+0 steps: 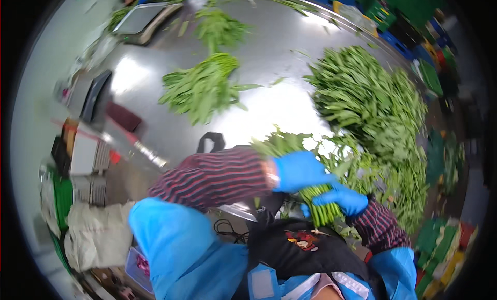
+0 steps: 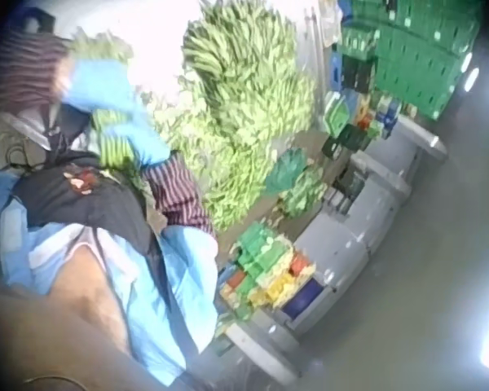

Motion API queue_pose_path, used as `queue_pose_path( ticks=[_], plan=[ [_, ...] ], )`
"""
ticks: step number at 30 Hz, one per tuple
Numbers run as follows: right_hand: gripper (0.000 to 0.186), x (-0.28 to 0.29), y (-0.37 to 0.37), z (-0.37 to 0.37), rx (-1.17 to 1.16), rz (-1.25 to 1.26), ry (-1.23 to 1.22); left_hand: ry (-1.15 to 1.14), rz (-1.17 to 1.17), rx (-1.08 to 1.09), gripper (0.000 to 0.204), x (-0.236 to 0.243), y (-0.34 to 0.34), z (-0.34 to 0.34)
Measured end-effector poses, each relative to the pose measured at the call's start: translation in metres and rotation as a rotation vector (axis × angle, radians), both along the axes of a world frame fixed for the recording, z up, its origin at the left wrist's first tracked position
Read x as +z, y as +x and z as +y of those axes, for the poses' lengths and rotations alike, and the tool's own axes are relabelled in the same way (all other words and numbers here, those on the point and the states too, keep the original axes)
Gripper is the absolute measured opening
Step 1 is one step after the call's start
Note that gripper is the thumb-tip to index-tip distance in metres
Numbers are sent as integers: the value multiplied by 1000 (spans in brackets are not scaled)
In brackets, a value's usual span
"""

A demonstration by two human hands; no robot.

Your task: Sorting leafy greens into bunches on a processing table.

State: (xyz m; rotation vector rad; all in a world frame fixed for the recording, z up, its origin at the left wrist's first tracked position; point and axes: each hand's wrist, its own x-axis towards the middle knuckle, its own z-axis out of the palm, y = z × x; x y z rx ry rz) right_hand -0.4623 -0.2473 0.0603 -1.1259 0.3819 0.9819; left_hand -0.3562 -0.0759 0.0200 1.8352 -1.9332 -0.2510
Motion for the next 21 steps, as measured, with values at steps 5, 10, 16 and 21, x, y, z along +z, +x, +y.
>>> queue_pose_path(
  ticks=[5,10,16,21],
  plan=[
    [68,-12,41,-4,-185,-319,141,-8,-201,487,40,53,106,82],
    [58,-90,23,-12,-49,-72,79,50,-417,986,69,41,270,209],
    [48,-143,-11,-19,-215,-52,58,177,-344,1302,73,-136,419,308],
    [49,-148,-4,-24,-193,-43,-66,479,-230,1447,96,-255,468,403]
  ],
)
